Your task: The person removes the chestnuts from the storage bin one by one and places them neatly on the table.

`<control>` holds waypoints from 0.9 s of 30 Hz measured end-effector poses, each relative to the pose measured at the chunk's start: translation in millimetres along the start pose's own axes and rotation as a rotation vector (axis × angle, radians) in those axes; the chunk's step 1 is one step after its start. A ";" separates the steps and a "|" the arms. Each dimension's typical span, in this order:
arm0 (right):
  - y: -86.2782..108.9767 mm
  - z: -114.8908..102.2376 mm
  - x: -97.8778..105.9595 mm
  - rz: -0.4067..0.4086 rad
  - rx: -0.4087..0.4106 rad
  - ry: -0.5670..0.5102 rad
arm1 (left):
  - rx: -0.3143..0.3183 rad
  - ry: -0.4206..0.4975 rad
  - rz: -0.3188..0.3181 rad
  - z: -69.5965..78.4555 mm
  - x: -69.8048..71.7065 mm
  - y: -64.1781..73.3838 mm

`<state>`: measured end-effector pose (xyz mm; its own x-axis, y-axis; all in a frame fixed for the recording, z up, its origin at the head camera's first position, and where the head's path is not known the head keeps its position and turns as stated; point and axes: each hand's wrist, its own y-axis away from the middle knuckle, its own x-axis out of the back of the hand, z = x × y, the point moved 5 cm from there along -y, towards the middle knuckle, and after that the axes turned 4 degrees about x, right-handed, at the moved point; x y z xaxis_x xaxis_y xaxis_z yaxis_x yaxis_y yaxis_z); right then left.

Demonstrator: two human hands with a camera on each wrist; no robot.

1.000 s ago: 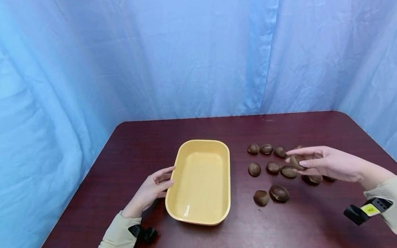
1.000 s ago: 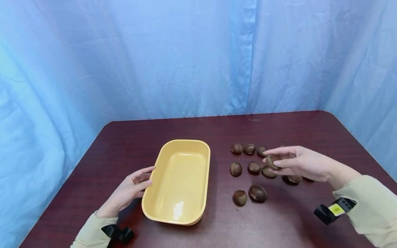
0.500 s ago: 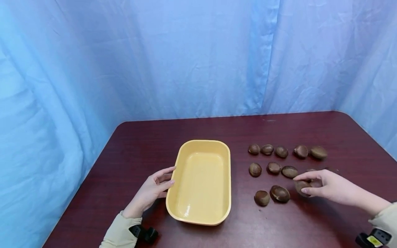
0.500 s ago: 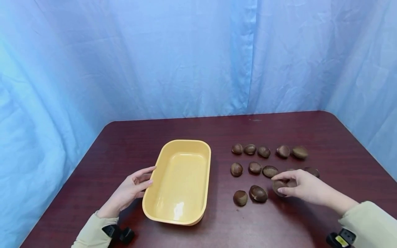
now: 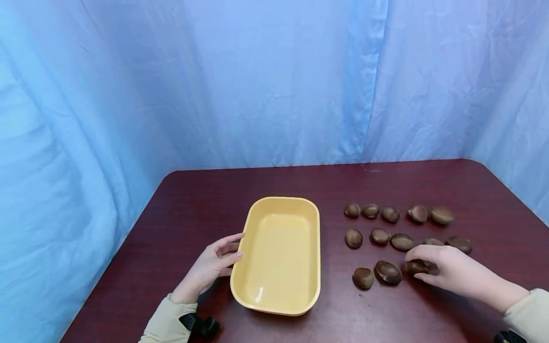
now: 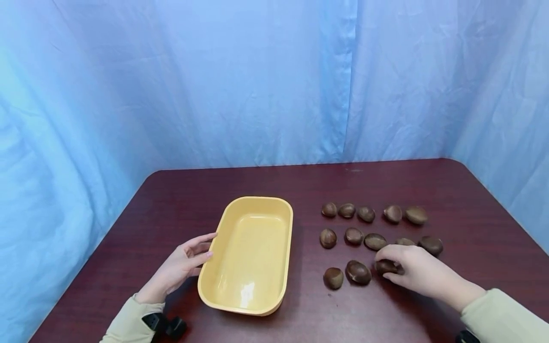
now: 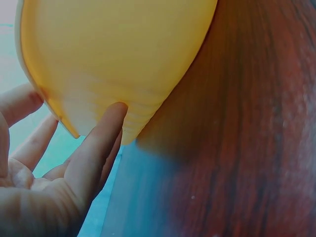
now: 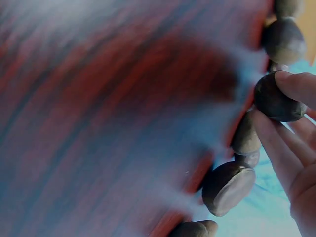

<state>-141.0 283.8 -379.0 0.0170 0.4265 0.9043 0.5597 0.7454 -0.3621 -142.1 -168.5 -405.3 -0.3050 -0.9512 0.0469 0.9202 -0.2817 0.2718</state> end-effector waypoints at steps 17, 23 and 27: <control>-1.1 -10.4 -7.4 0.076 0.262 0.117 | -0.003 -0.008 0.004 2.2 0.0 0.6; -3.7 -7.7 -8.0 0.051 0.231 0.117 | -0.005 -0.011 0.007 1.9 -0.5 -0.1; -3.6 -6.3 -7.2 0.017 0.218 0.085 | -0.006 -0.009 0.007 1.9 -0.8 0.0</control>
<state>-137.9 274.9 -382.8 0.1000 0.4021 0.9101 0.3663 0.8356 -0.4094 -142.3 -167.5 -403.5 -0.3007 -0.9520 0.0578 0.9237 -0.2756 0.2660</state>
